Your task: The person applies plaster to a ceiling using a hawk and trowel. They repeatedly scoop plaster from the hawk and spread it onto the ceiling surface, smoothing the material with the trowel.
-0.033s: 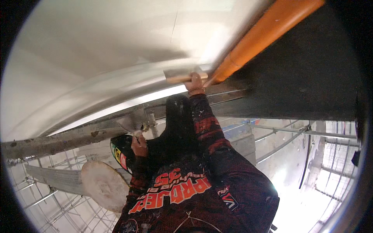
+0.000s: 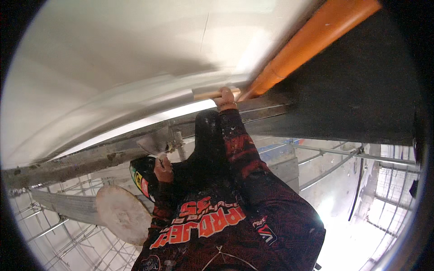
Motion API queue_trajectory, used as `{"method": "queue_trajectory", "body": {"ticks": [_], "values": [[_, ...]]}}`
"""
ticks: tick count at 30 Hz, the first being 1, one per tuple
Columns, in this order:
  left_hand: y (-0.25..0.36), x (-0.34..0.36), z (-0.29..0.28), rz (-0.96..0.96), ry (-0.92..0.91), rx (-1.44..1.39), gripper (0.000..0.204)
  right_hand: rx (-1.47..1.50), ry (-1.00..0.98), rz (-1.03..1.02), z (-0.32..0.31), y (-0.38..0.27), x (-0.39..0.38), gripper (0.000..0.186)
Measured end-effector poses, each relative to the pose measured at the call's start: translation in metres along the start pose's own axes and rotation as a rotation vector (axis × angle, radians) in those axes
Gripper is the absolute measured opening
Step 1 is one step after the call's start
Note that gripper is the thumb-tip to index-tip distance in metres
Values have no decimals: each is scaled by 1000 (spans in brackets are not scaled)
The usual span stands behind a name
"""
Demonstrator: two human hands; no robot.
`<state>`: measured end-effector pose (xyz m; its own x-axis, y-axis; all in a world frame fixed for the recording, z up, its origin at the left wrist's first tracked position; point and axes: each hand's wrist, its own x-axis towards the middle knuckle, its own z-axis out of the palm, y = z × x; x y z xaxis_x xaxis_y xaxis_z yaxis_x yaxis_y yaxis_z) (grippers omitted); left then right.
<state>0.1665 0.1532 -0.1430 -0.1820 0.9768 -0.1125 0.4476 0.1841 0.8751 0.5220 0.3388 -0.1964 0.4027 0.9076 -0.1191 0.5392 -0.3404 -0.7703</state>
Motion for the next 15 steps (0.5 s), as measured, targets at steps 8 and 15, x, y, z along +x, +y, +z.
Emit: {"method": "queue_trajectory", "body": {"ticks": [8, 15], "values": [[4, 15, 16, -68, 48, 103, 35, -369, -418, 165, 108, -11, 84, 52], [-1, 11, 11, 27, 37, 158, 33, -105, -372, -1, 117, -20, 90, 47]]}}
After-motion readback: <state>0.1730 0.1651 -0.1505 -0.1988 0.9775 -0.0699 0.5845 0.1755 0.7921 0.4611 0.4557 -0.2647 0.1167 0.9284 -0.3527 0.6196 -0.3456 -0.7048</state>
